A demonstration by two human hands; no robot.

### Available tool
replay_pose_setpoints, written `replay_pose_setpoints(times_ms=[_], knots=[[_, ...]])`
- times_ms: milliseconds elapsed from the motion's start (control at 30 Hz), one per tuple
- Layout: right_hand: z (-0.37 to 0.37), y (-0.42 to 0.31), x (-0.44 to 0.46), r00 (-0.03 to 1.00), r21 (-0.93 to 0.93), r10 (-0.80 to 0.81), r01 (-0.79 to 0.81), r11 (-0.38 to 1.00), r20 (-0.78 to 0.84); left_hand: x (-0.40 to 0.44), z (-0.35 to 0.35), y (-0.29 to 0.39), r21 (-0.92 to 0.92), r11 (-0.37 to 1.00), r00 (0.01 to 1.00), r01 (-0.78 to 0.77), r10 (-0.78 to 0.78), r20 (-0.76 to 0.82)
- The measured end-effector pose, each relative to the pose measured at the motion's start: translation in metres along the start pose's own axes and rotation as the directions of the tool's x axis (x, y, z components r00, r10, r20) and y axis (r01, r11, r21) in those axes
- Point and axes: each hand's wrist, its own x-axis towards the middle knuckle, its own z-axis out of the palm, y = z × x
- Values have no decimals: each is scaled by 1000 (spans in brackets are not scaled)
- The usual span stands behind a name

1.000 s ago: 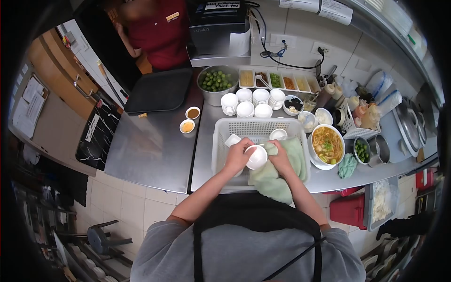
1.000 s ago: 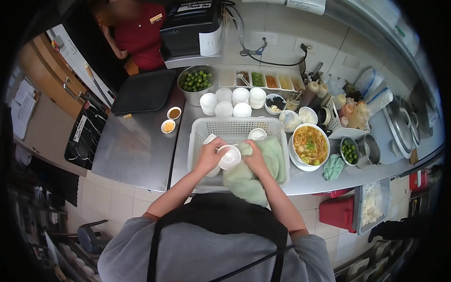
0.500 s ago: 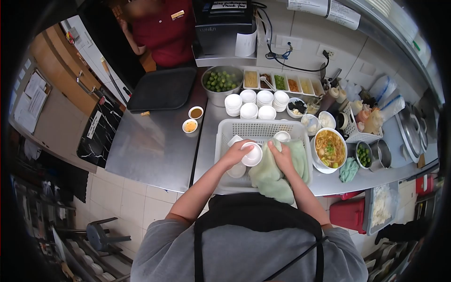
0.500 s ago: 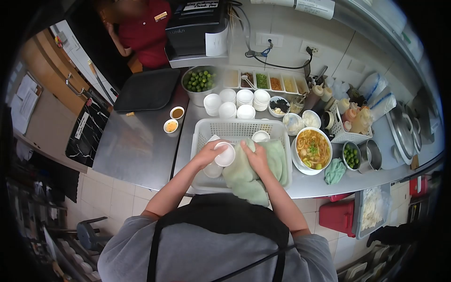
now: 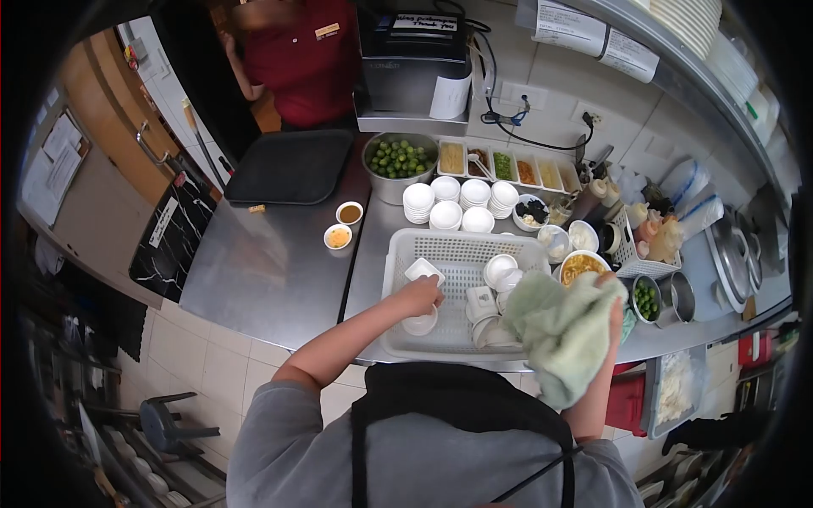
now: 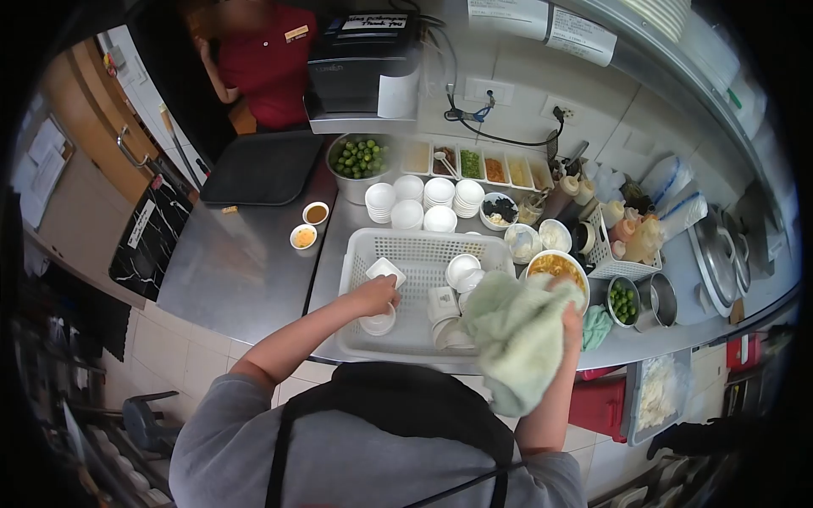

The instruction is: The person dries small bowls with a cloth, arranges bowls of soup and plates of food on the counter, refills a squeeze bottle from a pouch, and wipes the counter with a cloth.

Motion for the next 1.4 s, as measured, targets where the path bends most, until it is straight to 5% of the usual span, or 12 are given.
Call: replay_pose_setpoints(times_ms=[33, 100, 200, 267, 333, 567, 833, 1067, 1133, 1200, 1300, 1400], knots=[[11, -5, -4, 991, -181, -122, 111, 977, -55, -3, -10, 6, 1, 1000, 1000, 1, -1, -1], [50, -10, 3, 865, 249, 101, 29, 968, -491, -1, -28, 19, 13, 1000, 998, 8, -7, -68], [88, -5, 14, 927, -122, -102, 61, 991, -360, 44, -8, 36, -172, 981, 987, 88, -110, -121], [3, 33, 9, 959, 238, 205, -157, 958, -193, 55, -12, 70, -216, 960, 984, 177, -178, 17], [28, 32, 14, 903, 296, 191, -75, 952, -384, 67, 8, 82, -253, 949, 982, 186, -190, 10], [-6, 26, 2, 909, 204, 39, 51, 978, -415, 73, 25, 50, -295, 955, 997, 16, -36, -62], [1, 47, 21, 924, 260, 200, -116, 959, -325, 64, 47, 27, -201, 979, 976, -26, -19, -219], [41, 48, 43, 799, -1, 225, -271, 962, -558, 32, -43, 28, -32, 988, 833, 152, -145, -533], [63, 58, 48, 928, -405, 53, -211, 890, -369, 22, -65, 42, -378, 926, 674, 5, -282, -683], [75, 100, 59, 957, -724, -290, 210, 657, 14, 12, -74, 69, -558, 830, 700, -12, -391, -597], [75, 138, 70, 964, -854, -254, 201, 480, 83, 6, -70, 81, -801, 598, 766, -35, -498, -406], [75, 151, 74, 989, -934, 96, -136, 330, -110, 7, -52, 110, -875, 457, 874, -156, -349, -338]])
